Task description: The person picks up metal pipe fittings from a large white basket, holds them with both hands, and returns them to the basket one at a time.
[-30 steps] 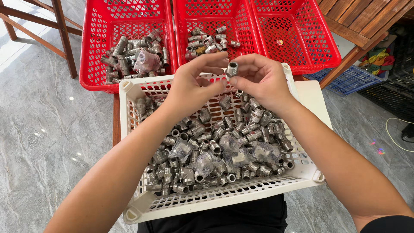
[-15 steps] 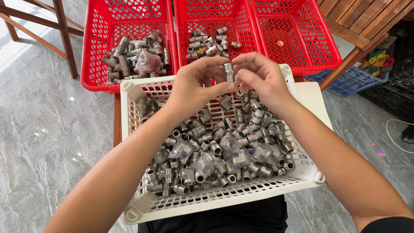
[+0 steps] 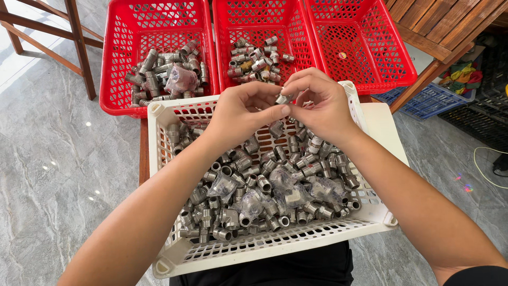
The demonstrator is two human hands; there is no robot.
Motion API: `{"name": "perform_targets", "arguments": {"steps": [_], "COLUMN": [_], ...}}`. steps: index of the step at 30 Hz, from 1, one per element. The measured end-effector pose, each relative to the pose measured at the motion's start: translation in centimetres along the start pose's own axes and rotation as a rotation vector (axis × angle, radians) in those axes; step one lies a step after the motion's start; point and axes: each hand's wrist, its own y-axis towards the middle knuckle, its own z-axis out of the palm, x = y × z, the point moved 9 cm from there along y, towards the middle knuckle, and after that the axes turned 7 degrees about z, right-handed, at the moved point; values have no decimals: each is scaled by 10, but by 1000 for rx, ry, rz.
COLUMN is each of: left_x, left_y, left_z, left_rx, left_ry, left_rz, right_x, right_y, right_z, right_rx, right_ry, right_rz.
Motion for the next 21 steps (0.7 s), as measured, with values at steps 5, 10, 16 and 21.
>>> {"name": "perform_targets", "arguments": {"steps": [5,10,16,21], "left_x": [-3,-7,-5,37], "left_y": [1,18,63,109], "left_z": [-3,-18,-34,-47], "left_rx": [-54,-94,-58,51], "left_ry": [-2,-9,176,534], "left_rz": [5,-81,-51,-97], "right_x": [-16,-19,-29,-62], "right_y": [-4,4,53,92], "right_z": [0,-2,-13,-9], "right_rx": [1,-33,-22,30], "right_ry": [91,232,33,-240], "right_rz": [120,223,226,423]}}
